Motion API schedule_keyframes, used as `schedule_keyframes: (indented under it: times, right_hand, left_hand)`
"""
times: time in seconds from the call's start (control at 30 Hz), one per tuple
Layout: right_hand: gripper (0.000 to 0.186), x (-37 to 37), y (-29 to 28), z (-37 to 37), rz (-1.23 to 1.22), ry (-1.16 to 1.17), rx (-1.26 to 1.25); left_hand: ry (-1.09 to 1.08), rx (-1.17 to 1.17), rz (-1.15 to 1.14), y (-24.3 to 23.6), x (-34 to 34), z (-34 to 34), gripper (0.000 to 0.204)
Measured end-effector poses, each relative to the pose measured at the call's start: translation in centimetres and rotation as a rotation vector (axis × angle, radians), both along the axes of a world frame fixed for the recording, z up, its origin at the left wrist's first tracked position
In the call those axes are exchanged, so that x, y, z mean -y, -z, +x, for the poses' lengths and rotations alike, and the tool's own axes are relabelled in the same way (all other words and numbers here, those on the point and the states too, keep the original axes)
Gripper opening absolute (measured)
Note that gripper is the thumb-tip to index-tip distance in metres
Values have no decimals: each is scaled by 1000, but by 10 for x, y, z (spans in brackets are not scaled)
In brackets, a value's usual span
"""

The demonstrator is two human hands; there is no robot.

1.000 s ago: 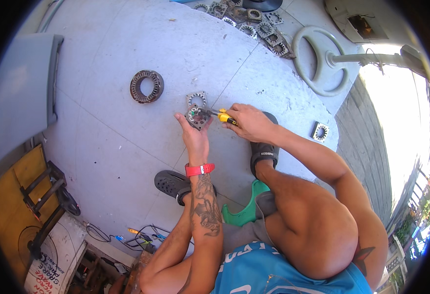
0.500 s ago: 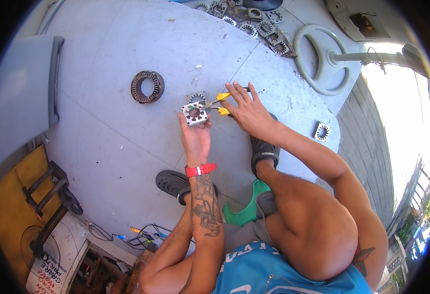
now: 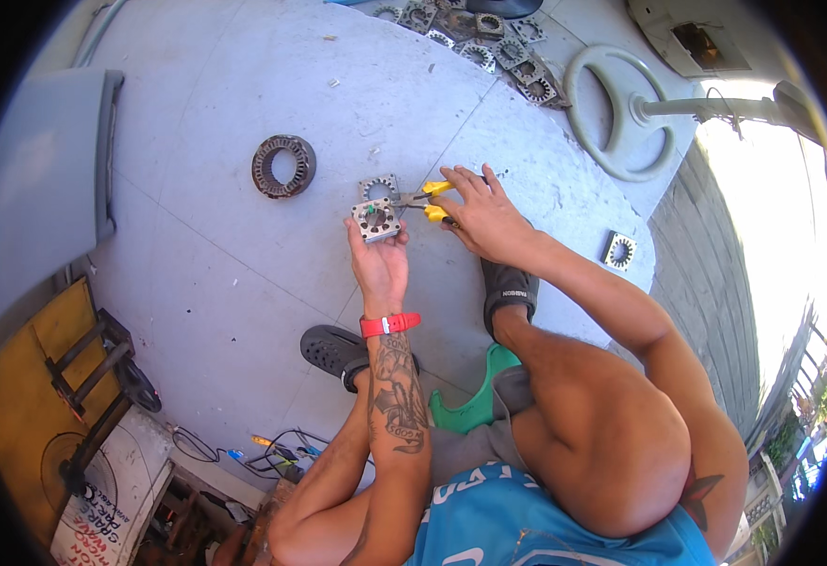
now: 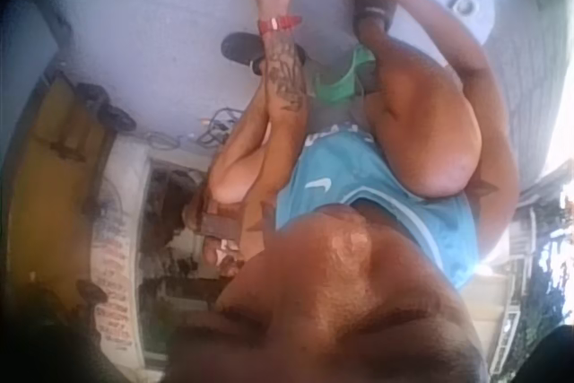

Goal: The person sits on the floor and uses pliers to remove small white pins from square metal parts. They handle multiple parts one at a time, placing the removed pins on the floor.

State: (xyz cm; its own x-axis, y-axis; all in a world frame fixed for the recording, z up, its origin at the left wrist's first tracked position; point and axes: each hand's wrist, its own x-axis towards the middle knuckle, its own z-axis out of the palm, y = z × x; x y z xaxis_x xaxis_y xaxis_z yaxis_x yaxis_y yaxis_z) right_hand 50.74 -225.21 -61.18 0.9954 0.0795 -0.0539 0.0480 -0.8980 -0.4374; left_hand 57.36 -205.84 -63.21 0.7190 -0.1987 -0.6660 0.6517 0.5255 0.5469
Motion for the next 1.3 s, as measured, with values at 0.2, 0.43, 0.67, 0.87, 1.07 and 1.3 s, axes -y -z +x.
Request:
schedule_keyframes:
  times: [0.2, 0.43, 0.67, 0.87, 1.07, 1.3]
  right_hand:
    - [37, -8, -5, 2, 0, -20, -231]
    - [43, 6, -4, 21, 1215, 502, -811]
    - [43, -5, 9, 1, -29, -42, 35]
    - [32, -2, -1, 2, -133, -93, -51]
    - [30, -10, -8, 8, 576, 128, -536]
    - [41, -10, 10, 9, 243, 21, -118]
  left_hand:
    - [27, 30, -21, -2, 13, -6, 48]
    - [-98, -72, -72, 10, -7, -1, 46]
    - [76, -46, -53, 2, -10, -3, 53]
    - [194, -13, 45, -11, -5, -1, 65]
    - [-21, 14, 111, 6, 5, 3, 69]
    - [-64, -154, -75, 11, -23, 2, 53]
